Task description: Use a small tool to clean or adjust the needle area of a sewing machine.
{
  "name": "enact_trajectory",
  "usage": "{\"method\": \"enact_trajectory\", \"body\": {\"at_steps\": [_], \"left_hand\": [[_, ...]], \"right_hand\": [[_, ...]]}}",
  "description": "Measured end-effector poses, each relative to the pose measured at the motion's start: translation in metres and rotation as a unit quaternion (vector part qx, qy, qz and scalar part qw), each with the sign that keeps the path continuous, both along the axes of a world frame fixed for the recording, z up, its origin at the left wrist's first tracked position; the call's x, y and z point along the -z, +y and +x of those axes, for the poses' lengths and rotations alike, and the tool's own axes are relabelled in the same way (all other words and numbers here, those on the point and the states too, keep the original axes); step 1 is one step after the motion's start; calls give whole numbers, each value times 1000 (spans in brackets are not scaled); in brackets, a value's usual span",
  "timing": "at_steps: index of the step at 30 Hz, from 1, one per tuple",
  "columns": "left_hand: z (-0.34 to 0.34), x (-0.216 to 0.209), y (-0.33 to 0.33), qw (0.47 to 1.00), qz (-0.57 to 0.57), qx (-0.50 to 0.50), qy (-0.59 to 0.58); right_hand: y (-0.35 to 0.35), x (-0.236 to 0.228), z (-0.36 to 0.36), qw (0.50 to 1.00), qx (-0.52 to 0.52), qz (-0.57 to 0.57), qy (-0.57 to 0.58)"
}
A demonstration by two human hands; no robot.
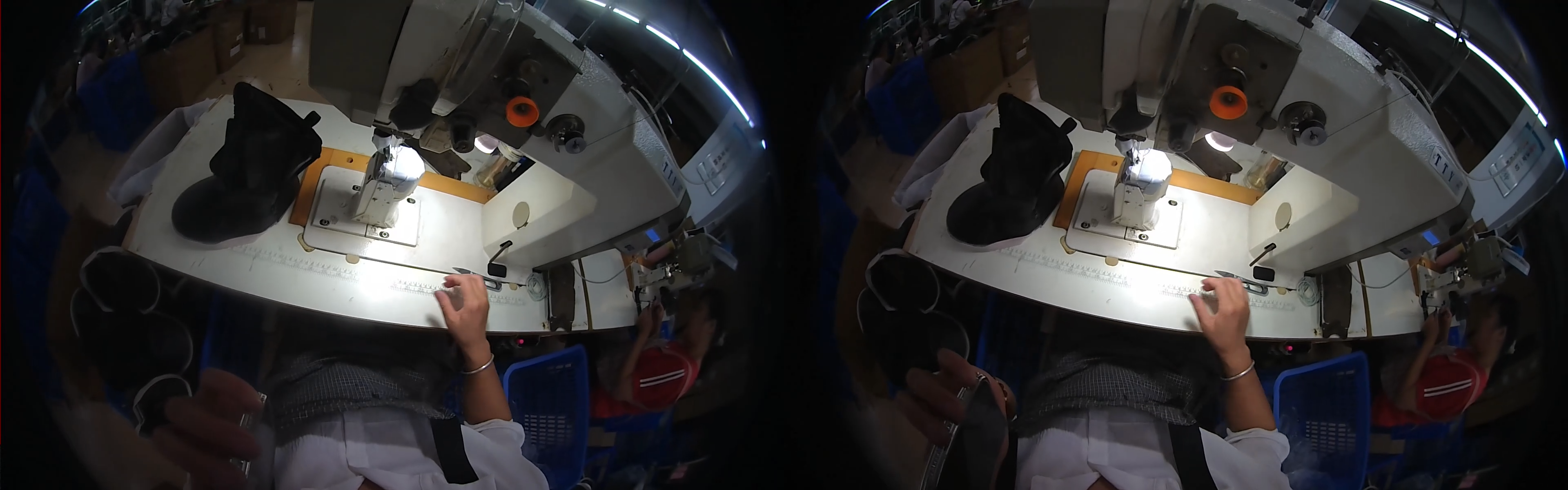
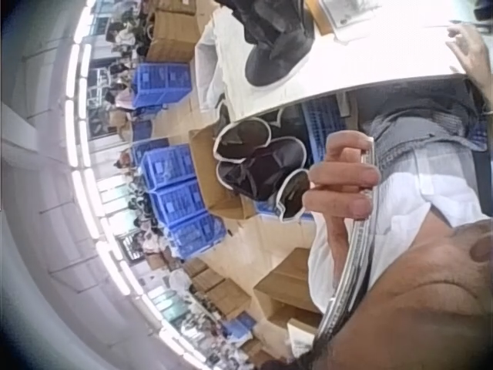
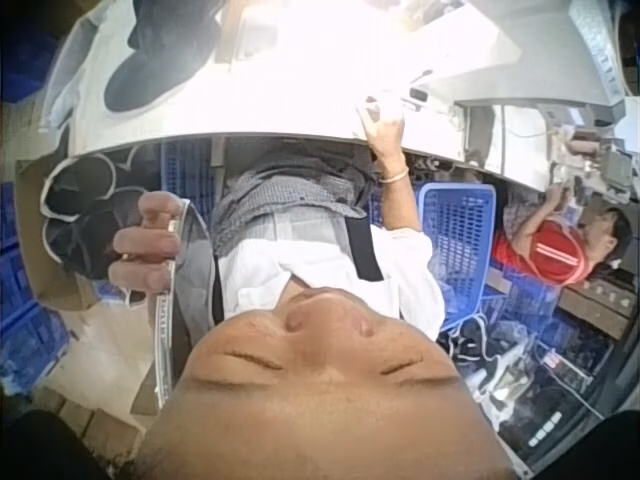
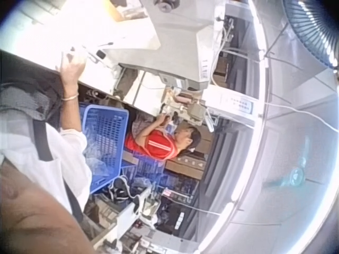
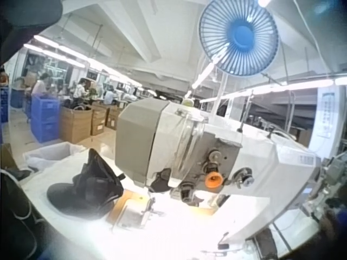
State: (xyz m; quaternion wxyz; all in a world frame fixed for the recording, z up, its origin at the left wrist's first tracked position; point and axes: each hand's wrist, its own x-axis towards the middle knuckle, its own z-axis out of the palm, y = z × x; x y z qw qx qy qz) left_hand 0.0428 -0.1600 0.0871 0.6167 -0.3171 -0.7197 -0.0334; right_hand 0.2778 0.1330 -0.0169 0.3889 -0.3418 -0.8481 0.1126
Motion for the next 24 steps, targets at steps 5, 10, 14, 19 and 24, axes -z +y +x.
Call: {"method": "enact_trajectory", "body": {"at_steps": [5, 10, 14, 19, 24], "left_hand": [[-20, 34, -39, 583, 178, 579, -541], [-4, 9, -1, 351, 242, 763, -487], [-4, 2, 14, 276, 218, 809, -470], [-4, 0, 6, 223, 183, 816, -501], [-11, 8, 17, 201, 148, 834, -493]], "right_hand": [[26, 13, 37, 982, 161, 92, -19], [28, 27, 39, 970, 216, 68, -90], [27, 27, 42, 975, 207, 32, -76], [29, 28, 39, 979, 188, 35, -65], [27, 30, 47, 976, 203, 31, -69]]}}
